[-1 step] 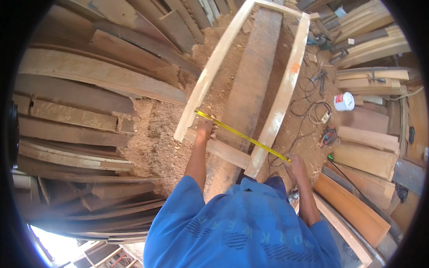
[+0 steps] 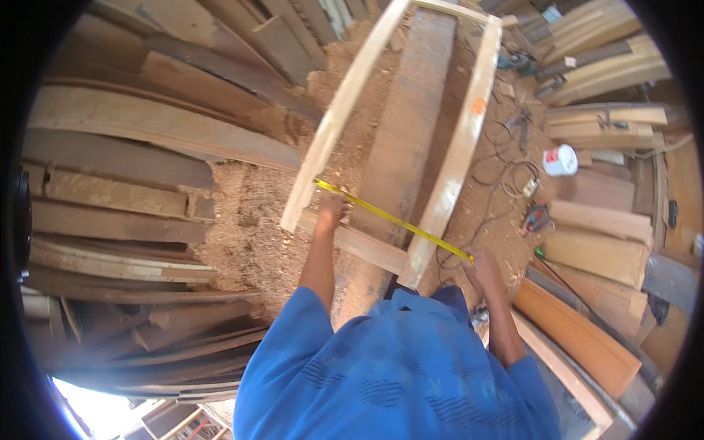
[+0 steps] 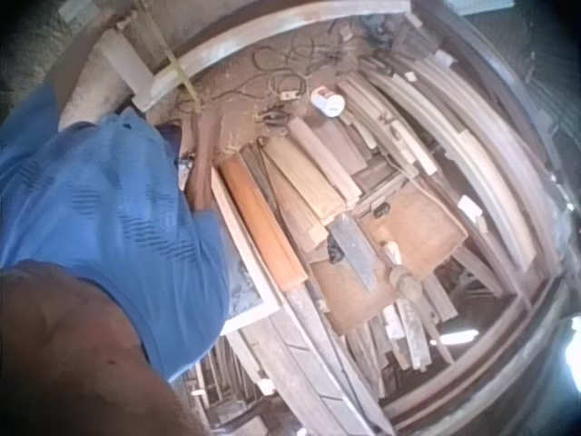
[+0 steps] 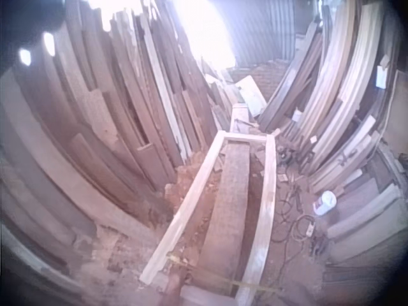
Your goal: The person measures a wooden frame with a tape measure, marks a piece of wood with a pencil, and uses pincers to pull nails from a wooden joint.
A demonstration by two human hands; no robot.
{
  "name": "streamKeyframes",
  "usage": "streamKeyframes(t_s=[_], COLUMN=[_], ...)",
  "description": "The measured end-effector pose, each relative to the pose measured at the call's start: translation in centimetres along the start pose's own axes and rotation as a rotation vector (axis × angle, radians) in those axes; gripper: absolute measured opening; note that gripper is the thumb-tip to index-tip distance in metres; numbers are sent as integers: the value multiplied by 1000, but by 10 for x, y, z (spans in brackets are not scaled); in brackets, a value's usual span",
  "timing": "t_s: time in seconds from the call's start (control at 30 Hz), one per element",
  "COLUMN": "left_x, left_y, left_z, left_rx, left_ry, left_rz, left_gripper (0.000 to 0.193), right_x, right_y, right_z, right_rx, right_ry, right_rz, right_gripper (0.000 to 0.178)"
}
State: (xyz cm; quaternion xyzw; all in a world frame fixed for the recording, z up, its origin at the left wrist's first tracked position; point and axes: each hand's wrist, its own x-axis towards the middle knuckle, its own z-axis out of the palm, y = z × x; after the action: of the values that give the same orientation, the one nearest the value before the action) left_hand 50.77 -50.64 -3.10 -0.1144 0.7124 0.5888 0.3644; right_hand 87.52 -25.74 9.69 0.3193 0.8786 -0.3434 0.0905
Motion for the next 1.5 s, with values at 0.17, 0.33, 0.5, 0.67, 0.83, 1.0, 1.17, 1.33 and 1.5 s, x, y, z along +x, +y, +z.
streamKeyframes(t_s=[0.17,0.33,0.5,0.67,0.83,1.0,1.17,1.33,1.5], left_x=[-2,0,4,8,-4,-17,-54,-47,-8], left_y=[-6,3,-1,-3,4,7,0,-46,-92], left_z=[-22,-5,-8,-13,-2,-26,-70,-133,-137], left_rx=[-30,-64,-75,-71,-47,-1,696,640,-882], left_ry=[3,4,9,-27,33,-8,785,1106,485], left_rz=[-4,-70,-68,-82,-54,36,269,-421,-191], left_gripper=[30,27,27,27,27,29,62,89,61], right_x=[17,15,18,19,24,22,-6,-23,-28], right_y=[-3,-4,-1,-3,2,-3,19,54,74], right_z=[13,9,14,11,14,16,20,20,19], right_rx=[-99,-90,-74,-52,-73,52,456,306,286], right_ry=[-10,13,25,25,-15,-43,80,55,-31], right_rz=[-26,15,18,26,28,-118,347,447,609], right_gripper=[36,36,34,34,36,39,52,50,51])
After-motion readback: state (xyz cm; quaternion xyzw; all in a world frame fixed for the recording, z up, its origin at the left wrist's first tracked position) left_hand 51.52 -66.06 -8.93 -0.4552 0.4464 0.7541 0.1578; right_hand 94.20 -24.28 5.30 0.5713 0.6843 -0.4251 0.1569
